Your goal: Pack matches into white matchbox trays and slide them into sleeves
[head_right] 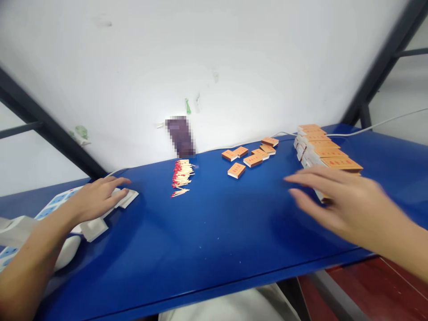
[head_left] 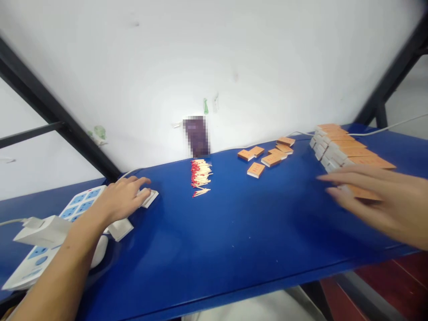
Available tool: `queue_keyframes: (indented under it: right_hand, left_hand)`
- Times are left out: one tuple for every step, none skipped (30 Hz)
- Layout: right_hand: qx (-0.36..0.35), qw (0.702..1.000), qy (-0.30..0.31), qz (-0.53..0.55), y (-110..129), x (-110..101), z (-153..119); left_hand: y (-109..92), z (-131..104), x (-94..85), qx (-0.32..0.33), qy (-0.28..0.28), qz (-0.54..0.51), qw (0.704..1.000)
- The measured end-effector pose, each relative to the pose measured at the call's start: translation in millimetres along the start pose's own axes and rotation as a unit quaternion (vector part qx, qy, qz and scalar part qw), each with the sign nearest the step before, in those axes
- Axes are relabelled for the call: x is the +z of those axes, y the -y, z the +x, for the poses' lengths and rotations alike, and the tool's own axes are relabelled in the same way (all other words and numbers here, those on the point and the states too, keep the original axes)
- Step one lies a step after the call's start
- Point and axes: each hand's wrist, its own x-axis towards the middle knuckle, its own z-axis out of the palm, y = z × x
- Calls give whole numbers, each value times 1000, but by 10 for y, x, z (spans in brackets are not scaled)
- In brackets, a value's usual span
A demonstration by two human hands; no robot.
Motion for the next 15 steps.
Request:
queue_keyframes:
  right_hand:
    - [-61,996,60,12,117,79,172]
    - [-99,990,96,14,228,171,340]
    - [-128,985,116,14,330,271,496]
    - [-151,980,132,13,419,374,631]
    - [-163,976,144,6,491,474,741]
    - [-163,974,157,-5,546,565,825]
    - [-161,971,175,-18,587,642,882]
    - [-158,969,187,-30,617,701,918]
    - [-157,968,189,-42,639,742,938]
    - [-158,968,187,-51,658,763,947]
    - [-160,969,184,-52,677,768,953]
    - [-161,969,182,-48,699,762,960]
    - [-163,969,181,-37,726,749,973]
    - [-164,970,178,-25,761,734,991]
    - [-169,970,174,-9,803,722,1017]
  left_hand:
    - [0,-10,1,2,17,-4,1000]
    - [-6,-18,5,10,30,-7,999]
    - [-13,-23,13,21,37,-10,999]
    - [-16,-25,22,33,39,-11,999]
    - [-14,-25,32,45,36,-13,998]
    - [-5,-22,42,54,29,-15,998]
    - [8,-18,49,61,20,-16,998]
    - [21,-13,51,65,9,-16,998]
    - [28,-10,47,67,-2,-15,998]
    - [24,-10,35,70,-17,-15,997]
    - [2,-13,15,74,-35,-19,996]
    - [-40,-21,-10,81,-55,-30,995]
    - [-106,-34,-38,90,-81,-49,991]
    - [-193,-52,-67,100,-108,-80,986]
    - [-298,-74,-93,109,-138,-119,977]
